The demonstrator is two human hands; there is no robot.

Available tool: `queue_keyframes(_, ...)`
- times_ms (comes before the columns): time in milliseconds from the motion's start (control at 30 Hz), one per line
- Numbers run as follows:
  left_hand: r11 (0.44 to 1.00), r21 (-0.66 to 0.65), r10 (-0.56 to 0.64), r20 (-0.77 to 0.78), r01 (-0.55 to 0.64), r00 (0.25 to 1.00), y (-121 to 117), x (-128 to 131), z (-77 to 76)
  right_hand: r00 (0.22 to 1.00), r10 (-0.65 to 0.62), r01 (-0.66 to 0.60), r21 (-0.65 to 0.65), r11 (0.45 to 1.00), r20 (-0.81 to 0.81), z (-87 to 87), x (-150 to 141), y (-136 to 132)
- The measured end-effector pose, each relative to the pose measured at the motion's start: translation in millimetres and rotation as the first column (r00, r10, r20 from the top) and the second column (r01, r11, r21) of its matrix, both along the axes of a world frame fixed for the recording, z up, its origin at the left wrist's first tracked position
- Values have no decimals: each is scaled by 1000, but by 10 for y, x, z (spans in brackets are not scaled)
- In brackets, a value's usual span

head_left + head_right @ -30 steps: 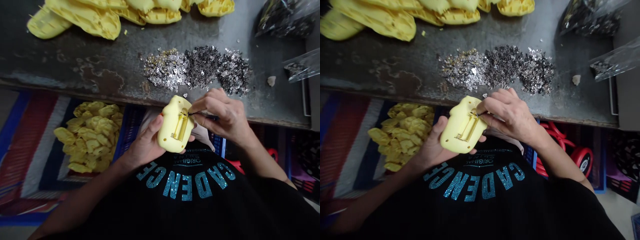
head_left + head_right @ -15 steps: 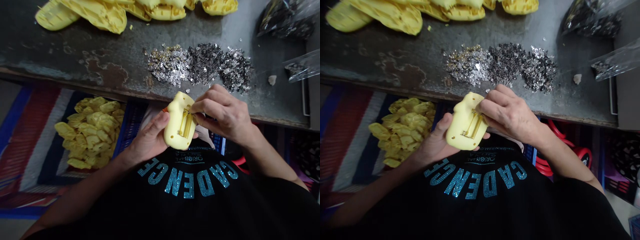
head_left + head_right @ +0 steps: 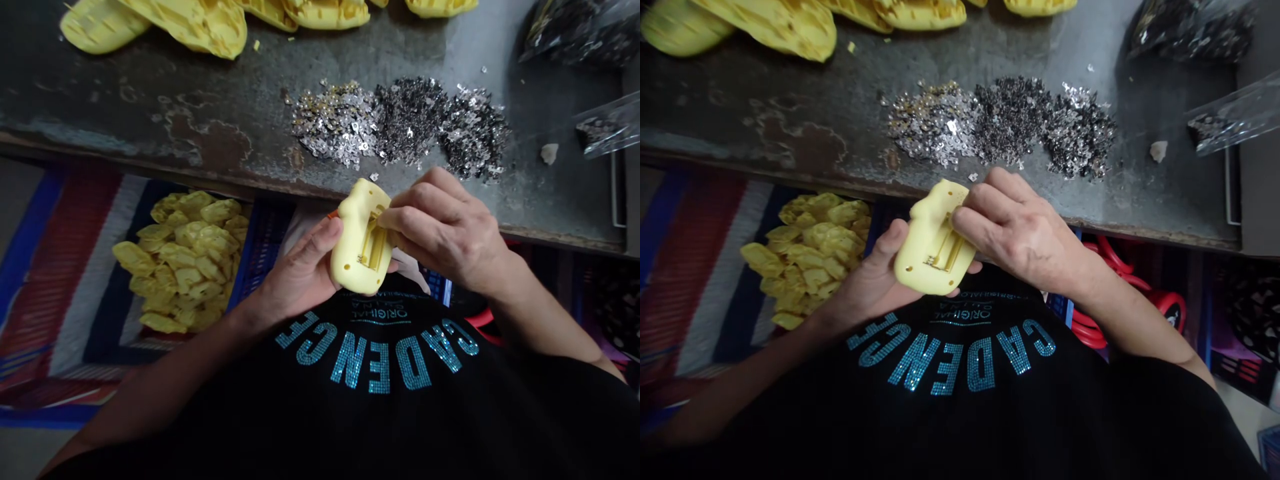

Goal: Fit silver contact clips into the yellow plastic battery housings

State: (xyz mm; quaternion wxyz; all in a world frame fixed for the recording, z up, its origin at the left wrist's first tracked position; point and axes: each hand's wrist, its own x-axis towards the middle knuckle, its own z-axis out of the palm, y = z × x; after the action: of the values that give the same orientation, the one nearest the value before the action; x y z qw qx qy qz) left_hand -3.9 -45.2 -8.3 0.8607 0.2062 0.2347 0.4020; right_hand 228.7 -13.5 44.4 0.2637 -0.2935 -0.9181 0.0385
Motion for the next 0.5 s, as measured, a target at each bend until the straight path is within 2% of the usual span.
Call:
queue_keyframes(167,999,-11,-31,-1,31,1000,15,-16,0,997,-22,22,-5,1000,-72,-24,18,-47)
queue_keyframes(300,997,-57,-58,-2,58,998,16,-48,-4,975,-116,107,-57,993,-191,-93,41,-88)
queue_keyframes(500,993,-83,-89,-19,87,996,24,-58,4,971,-134,152,81,985,-197,-299,11,-176)
